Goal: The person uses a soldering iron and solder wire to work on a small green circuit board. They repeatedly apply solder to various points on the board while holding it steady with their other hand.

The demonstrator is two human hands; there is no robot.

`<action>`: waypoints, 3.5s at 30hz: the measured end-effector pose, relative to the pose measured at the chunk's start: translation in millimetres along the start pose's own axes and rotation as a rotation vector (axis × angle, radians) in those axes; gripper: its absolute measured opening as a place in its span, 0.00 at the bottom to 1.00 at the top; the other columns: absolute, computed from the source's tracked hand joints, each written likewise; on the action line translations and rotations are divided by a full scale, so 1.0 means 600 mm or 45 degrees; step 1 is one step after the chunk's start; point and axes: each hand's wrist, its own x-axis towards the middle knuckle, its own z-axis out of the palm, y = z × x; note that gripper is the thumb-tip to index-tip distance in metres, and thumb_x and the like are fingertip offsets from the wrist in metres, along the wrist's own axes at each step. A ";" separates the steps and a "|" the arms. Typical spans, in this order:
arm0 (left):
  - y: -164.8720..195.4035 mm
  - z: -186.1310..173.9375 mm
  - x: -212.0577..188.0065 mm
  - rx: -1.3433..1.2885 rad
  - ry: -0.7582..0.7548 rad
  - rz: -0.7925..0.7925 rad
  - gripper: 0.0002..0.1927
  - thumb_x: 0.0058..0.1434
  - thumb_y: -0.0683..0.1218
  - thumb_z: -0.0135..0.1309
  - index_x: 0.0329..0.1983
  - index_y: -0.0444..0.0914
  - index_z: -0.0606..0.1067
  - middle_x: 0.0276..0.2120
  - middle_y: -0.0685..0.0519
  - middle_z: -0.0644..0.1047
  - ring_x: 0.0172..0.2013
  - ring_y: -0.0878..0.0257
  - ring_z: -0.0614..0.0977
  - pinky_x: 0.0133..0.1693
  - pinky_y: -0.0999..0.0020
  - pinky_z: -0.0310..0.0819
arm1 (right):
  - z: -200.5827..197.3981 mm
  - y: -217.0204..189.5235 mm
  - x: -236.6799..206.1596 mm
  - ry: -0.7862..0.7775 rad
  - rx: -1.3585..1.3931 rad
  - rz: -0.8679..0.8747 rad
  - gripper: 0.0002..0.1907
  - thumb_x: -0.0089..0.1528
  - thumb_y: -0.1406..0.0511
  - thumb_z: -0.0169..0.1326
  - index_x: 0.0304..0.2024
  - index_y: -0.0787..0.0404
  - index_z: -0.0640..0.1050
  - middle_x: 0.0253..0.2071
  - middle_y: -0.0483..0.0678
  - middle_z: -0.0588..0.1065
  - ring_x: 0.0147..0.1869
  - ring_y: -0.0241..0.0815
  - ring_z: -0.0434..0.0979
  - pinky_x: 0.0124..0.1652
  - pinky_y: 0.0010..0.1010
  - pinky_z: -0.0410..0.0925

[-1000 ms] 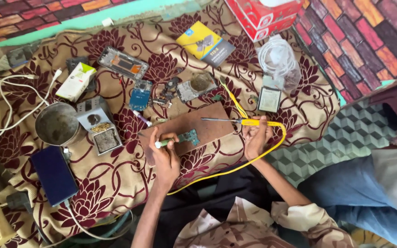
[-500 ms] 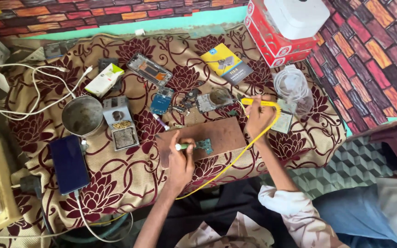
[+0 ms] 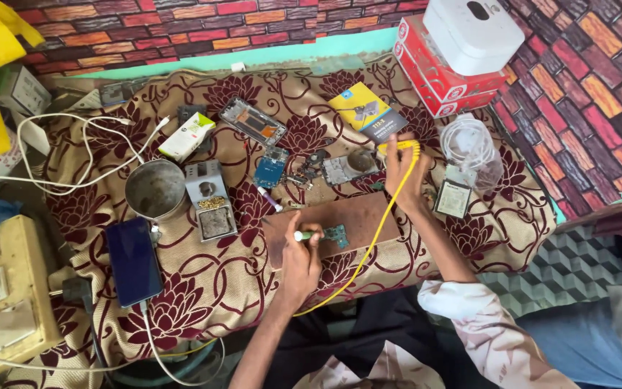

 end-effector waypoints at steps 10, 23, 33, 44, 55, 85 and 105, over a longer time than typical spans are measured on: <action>0.001 0.000 -0.005 -0.035 0.007 0.003 0.25 0.75 0.39 0.37 0.71 0.29 0.47 0.40 0.43 0.80 0.38 0.52 0.84 0.44 0.55 0.80 | -0.024 0.027 -0.028 -0.012 -0.017 -0.210 0.13 0.73 0.69 0.48 0.33 0.67 0.71 0.25 0.52 0.75 0.25 0.40 0.76 0.25 0.34 0.65; 0.015 0.002 -0.004 -0.038 0.030 0.015 0.26 0.76 0.40 0.40 0.71 0.31 0.47 0.41 0.43 0.80 0.38 0.52 0.84 0.44 0.56 0.79 | -0.014 0.031 -0.036 0.072 0.309 0.259 0.11 0.76 0.66 0.48 0.40 0.65 0.74 0.29 0.51 0.76 0.29 0.36 0.76 0.29 0.26 0.67; 0.018 0.016 0.003 -0.077 -0.023 -0.037 0.30 0.72 0.35 0.38 0.73 0.34 0.44 0.42 0.44 0.79 0.31 0.58 0.81 0.37 0.63 0.76 | -0.171 0.050 -0.177 0.094 0.934 0.525 0.17 0.74 0.62 0.51 0.59 0.69 0.71 0.37 0.50 0.76 0.38 0.35 0.71 0.43 0.27 0.68; 0.034 0.042 -0.016 0.004 0.083 -0.017 0.33 0.70 0.32 0.38 0.75 0.31 0.41 0.42 0.45 0.76 0.41 0.56 0.79 0.51 0.62 0.73 | -0.138 0.082 -0.288 0.425 1.487 1.142 0.23 0.71 0.46 0.47 0.40 0.59 0.70 0.24 0.37 0.58 0.24 0.28 0.57 0.26 0.23 0.58; 0.034 0.050 -0.026 0.008 0.066 -0.023 0.31 0.75 0.33 0.37 0.76 0.32 0.41 0.42 0.45 0.75 0.42 0.57 0.78 0.52 0.62 0.72 | -0.161 0.070 -0.275 0.615 1.238 1.099 0.24 0.70 0.44 0.45 0.38 0.56 0.66 0.31 0.41 0.66 0.24 0.31 0.61 0.18 0.23 0.54; 0.020 0.060 -0.031 -0.025 0.063 0.011 0.29 0.79 0.37 0.37 0.77 0.35 0.42 0.40 0.46 0.75 0.38 0.61 0.75 0.46 0.64 0.70 | -0.104 0.110 -0.337 0.435 1.325 0.764 0.21 0.73 0.51 0.46 0.37 0.62 0.71 0.29 0.44 0.68 0.21 0.31 0.67 0.17 0.28 0.66; 0.014 0.063 -0.037 -0.055 0.050 0.027 0.28 0.80 0.39 0.36 0.76 0.34 0.41 0.40 0.45 0.75 0.37 0.60 0.76 0.44 0.63 0.72 | -0.116 0.102 -0.348 0.385 1.211 0.781 0.20 0.76 0.56 0.43 0.36 0.64 0.70 0.18 0.47 0.64 0.18 0.37 0.67 0.19 0.29 0.64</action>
